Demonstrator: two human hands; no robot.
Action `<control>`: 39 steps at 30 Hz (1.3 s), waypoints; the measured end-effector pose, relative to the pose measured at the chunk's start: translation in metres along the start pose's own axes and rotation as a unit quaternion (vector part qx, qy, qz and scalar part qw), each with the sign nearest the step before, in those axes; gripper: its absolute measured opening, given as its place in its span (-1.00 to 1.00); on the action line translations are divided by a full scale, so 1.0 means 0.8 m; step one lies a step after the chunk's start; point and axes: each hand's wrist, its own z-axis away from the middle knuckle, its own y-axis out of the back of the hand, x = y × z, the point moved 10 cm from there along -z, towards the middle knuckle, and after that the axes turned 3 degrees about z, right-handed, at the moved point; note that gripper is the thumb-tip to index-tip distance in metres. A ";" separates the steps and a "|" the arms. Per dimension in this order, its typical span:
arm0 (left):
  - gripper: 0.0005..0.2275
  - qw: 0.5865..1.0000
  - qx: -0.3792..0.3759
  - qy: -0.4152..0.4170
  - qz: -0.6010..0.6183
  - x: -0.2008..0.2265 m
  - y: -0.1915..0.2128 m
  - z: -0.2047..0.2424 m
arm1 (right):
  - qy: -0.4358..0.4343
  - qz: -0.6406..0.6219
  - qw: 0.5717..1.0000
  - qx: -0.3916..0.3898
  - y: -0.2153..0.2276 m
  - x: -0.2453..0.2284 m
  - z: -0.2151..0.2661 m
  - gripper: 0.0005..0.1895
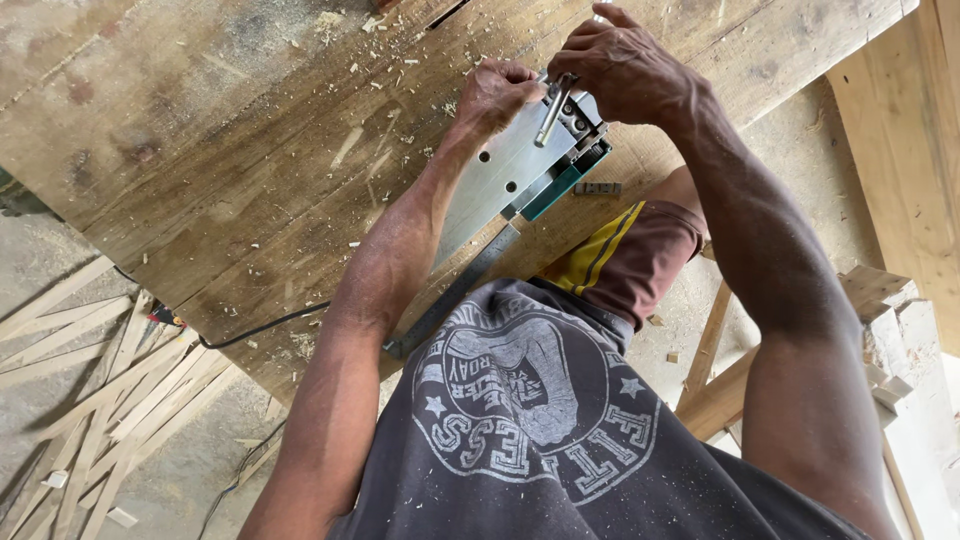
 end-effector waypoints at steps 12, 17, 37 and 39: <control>-0.85 1.000 0.004 -0.025 0.008 0.000 0.003 0.002 | -0.187 -0.197 0.962 -0.014 -0.044 0.034 0.019 -0.78; -0.86 0.999 0.020 0.003 0.031 -0.006 0.002 0.008 | -0.322 -0.186 0.926 0.059 -0.062 0.043 0.028 -0.76; -0.78 0.999 0.044 0.006 0.000 -0.035 0.005 -0.027 | -0.166 -0.184 0.966 0.069 -0.002 0.020 0.022 -0.85; -0.91 0.999 0.030 0.003 0.036 -0.041 0.002 -0.008 | -0.140 -0.185 0.972 0.044 -0.021 0.008 0.020 -0.87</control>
